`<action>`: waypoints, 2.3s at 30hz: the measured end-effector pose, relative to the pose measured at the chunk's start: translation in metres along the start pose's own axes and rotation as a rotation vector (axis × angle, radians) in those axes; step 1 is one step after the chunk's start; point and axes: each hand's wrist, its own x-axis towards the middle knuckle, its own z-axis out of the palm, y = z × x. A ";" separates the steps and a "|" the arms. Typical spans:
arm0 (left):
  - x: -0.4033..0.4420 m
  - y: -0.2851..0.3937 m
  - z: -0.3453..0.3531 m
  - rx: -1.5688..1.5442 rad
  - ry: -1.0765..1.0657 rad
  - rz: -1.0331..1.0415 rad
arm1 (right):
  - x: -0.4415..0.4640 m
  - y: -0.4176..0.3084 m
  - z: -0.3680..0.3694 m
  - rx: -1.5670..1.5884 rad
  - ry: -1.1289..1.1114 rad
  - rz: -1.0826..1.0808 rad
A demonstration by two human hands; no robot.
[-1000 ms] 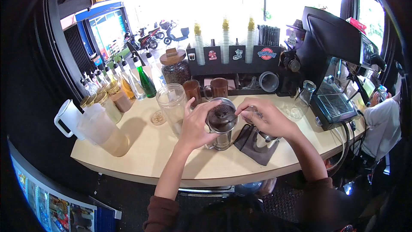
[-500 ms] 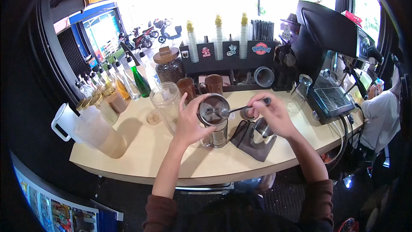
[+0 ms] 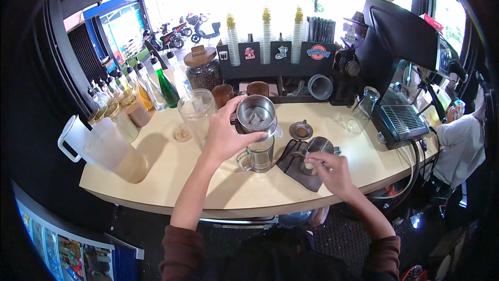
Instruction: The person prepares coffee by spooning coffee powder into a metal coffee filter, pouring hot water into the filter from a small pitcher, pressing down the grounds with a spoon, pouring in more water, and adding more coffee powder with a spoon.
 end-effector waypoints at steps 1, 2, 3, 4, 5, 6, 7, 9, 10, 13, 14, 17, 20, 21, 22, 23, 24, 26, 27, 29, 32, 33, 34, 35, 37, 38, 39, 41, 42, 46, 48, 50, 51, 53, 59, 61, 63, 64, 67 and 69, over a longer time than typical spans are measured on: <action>0.000 0.000 -0.001 -0.024 -0.001 -0.006 | -0.004 0.015 0.004 -0.072 -0.040 -0.107; 0.001 0.002 -0.001 -0.024 -0.001 -0.006 | -0.006 0.022 0.009 -0.072 -0.041 -0.106; 0.001 0.003 -0.002 -0.016 0.000 -0.013 | -0.008 0.028 0.014 -0.174 -0.048 -0.257; 0.001 0.005 -0.003 -0.008 0.002 -0.020 | -0.009 0.034 0.018 -0.276 -0.056 -0.409; 0.002 0.005 -0.003 -0.006 0.002 -0.019 | -0.011 0.041 0.020 -0.369 -0.118 -0.428; 0.002 0.006 -0.003 -0.006 -0.001 -0.027 | -0.011 0.042 0.022 -0.367 -0.116 -0.429; 0.002 0.006 -0.003 -0.008 -0.003 -0.034 | -0.011 0.041 0.025 -0.429 -0.153 -0.416; 0.001 0.007 -0.003 -0.012 -0.005 -0.032 | -0.011 0.044 0.030 -0.491 -0.190 -0.402; 0.001 0.007 -0.003 -0.018 -0.006 -0.031 | -0.010 0.049 0.033 -0.535 -0.174 -0.467; 0.000 0.007 -0.002 -0.011 0.006 -0.013 | -0.008 0.060 0.039 -0.608 -0.195 -0.576; 0.000 0.005 -0.002 -0.010 0.007 -0.013 | -0.008 0.061 0.040 -0.636 -0.232 -0.616; -0.002 0.002 0.000 -0.001 -0.001 0.000 | -0.009 0.064 0.043 -0.687 -0.307 -0.579; -0.005 0.001 0.002 0.051 0.008 0.001 | -0.010 0.063 0.044 -0.695 -0.318 -0.576; -0.006 -0.002 0.004 0.050 0.025 0.012 | -0.011 0.059 0.041 -0.695 -0.318 -0.576; -0.007 -0.003 0.004 0.049 0.043 0.025 | -0.011 0.051 0.037 -0.659 -0.273 -0.603; -0.007 -0.003 0.004 0.050 0.043 0.028 | -0.010 0.042 0.031 -0.622 -0.228 -0.630; -0.008 -0.001 0.003 0.048 0.032 0.016 | -0.007 0.031 0.022 -0.621 -0.226 -0.633; -0.010 -0.001 0.003 0.050 0.024 0.003 | 0.001 0.017 -0.004 -0.740 -0.138 -0.336; -0.011 -0.002 0.004 0.067 0.023 0.017 | 0.007 0.028 -0.014 -0.638 0.103 -0.418; -0.014 -0.006 0.004 0.124 0.021 0.039 | 0.017 0.046 -0.030 -0.557 0.367 -0.414; -0.016 -0.008 0.004 0.162 0.043 0.099 | 0.017 0.094 -0.040 -0.421 0.303 -0.237; -0.016 -0.012 0.005 0.139 0.032 0.098 | 0.016 0.106 -0.041 -0.155 0.195 -0.099; -0.016 -0.014 0.006 0.139 0.036 0.100 | 0.015 0.114 -0.041 0.109 0.083 0.039; -0.017 -0.016 0.006 0.142 0.045 0.126 | 0.014 0.118 -0.039 0.163 0.099 0.047; -0.018 -0.019 0.008 0.155 0.069 0.169 | 0.011 0.120 -0.035 0.285 0.083 0.075; -0.018 -0.018 0.008 0.156 0.071 0.169 | 0.010 0.120 -0.034 0.409 0.070 0.109; -0.019 -0.017 0.008 0.156 0.077 0.156 | 0.010 0.121 -0.032 0.409 0.069 0.111; -0.020 -0.016 0.009 0.155 0.082 0.143 | 0.010 0.121 -0.027 0.685 0.094 0.116; -0.021 -0.016 0.010 0.126 0.084 0.104 | 0.011 0.119 -0.026 0.685 0.094 0.120; -0.024 -0.014 0.012 0.070 0.083 0.057 | 0.027 0.097 -0.030 0.752 0.115 0.078; -0.024 -0.015 0.014 0.037 0.081 0.053 | 0.038 0.077 -0.035 0.729 0.121 0.047; -0.025 -0.017 0.016 0.003 0.078 0.050 | 0.051 0.052 -0.039 0.547 0.158 -0.002; -0.025 -0.017 0.017 -0.023 0.070 0.036 | 0.058 0.040 -0.042 0.546 0.162 -0.002; -0.026 -0.015 0.018 -0.051 0.057 0.021 | 0.073 0.018 -0.048 0.398 0.116 -0.171; -0.027 -0.015 0.020 -0.095 0.061 -0.005 | 0.111 -0.040 -0.048 0.312 -0.009 -0.320; -0.028 -0.015 0.021 -0.103 0.072 0.016 | 0.120 -0.047 -0.042 0.332 -0.038 -0.321; -0.028 -0.014 0.022 -0.113 0.071 0.007 | 0.129 -0.048 -0.037 0.334 -0.066 -0.312; -0.028 -0.014 0.022 -0.123 0.069 -0.004 | 0.130 -0.051 -0.035 0.334 -0.065 -0.312; -0.029 -0.016 0.022 -0.102 0.062 -0.020 | 0.135 -0.062 -0.029 0.225 -0.085 -0.313; -0.030 -0.014 0.022 -0.096 0.067 -0.021 | 0.134 -0.073 -0.026 0.205 -0.090 -0.319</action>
